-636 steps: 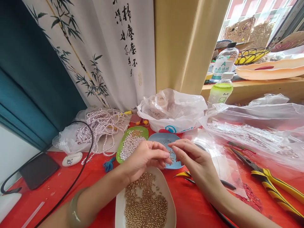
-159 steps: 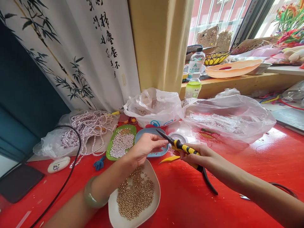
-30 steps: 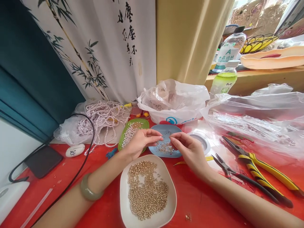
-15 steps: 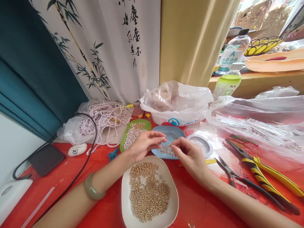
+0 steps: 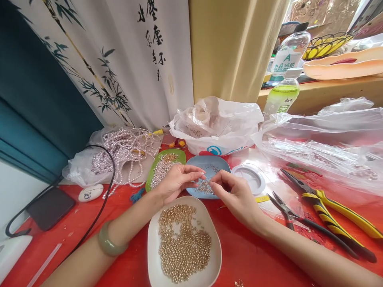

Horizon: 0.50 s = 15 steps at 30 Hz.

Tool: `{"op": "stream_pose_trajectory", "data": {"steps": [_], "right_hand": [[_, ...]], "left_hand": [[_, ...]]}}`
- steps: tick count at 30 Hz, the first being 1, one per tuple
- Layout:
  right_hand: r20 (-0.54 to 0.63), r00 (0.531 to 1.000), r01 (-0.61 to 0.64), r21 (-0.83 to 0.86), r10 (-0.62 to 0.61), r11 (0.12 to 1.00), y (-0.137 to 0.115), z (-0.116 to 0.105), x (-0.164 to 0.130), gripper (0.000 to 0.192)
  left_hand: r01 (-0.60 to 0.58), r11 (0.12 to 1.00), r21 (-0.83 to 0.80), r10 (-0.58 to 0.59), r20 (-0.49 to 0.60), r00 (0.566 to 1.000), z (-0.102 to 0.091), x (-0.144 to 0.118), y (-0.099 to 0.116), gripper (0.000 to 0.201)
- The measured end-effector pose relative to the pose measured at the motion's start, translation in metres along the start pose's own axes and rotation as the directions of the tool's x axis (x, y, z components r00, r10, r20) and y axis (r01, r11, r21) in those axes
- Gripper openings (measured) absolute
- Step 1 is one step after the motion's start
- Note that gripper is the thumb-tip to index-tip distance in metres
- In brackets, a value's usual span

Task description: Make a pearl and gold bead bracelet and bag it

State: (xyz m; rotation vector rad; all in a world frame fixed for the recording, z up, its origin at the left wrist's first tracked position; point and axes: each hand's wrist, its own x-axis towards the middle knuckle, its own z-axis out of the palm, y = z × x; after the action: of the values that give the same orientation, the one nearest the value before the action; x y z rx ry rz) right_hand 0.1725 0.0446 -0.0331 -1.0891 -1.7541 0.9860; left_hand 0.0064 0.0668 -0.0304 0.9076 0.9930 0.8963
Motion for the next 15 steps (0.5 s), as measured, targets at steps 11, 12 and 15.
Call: {"op": "stream_pose_trajectory", "data": {"steps": [11,12,15], "right_hand": [[-0.002,1.000,0.014,0.013,-0.014,1.000,0.0002,-0.0001,-0.0014,0.014],[-0.005,1.000,0.017,0.012,-0.017,1.000,0.0004,0.0000,-0.0014,0.014],[-0.011,1.000,0.020,0.010,-0.020,1.000,0.0009,0.0001,-0.0012,0.014]], "left_hand": [[0.012,0.999,0.033,-0.012,0.004,1.000,0.0013,0.0004,0.0003,0.017],[0.011,0.999,0.033,-0.011,0.007,1.000,0.0016,0.0002,0.0006,0.017],[0.008,1.000,0.028,-0.008,0.014,1.000,0.0024,-0.0009,0.0021,0.018]]}}
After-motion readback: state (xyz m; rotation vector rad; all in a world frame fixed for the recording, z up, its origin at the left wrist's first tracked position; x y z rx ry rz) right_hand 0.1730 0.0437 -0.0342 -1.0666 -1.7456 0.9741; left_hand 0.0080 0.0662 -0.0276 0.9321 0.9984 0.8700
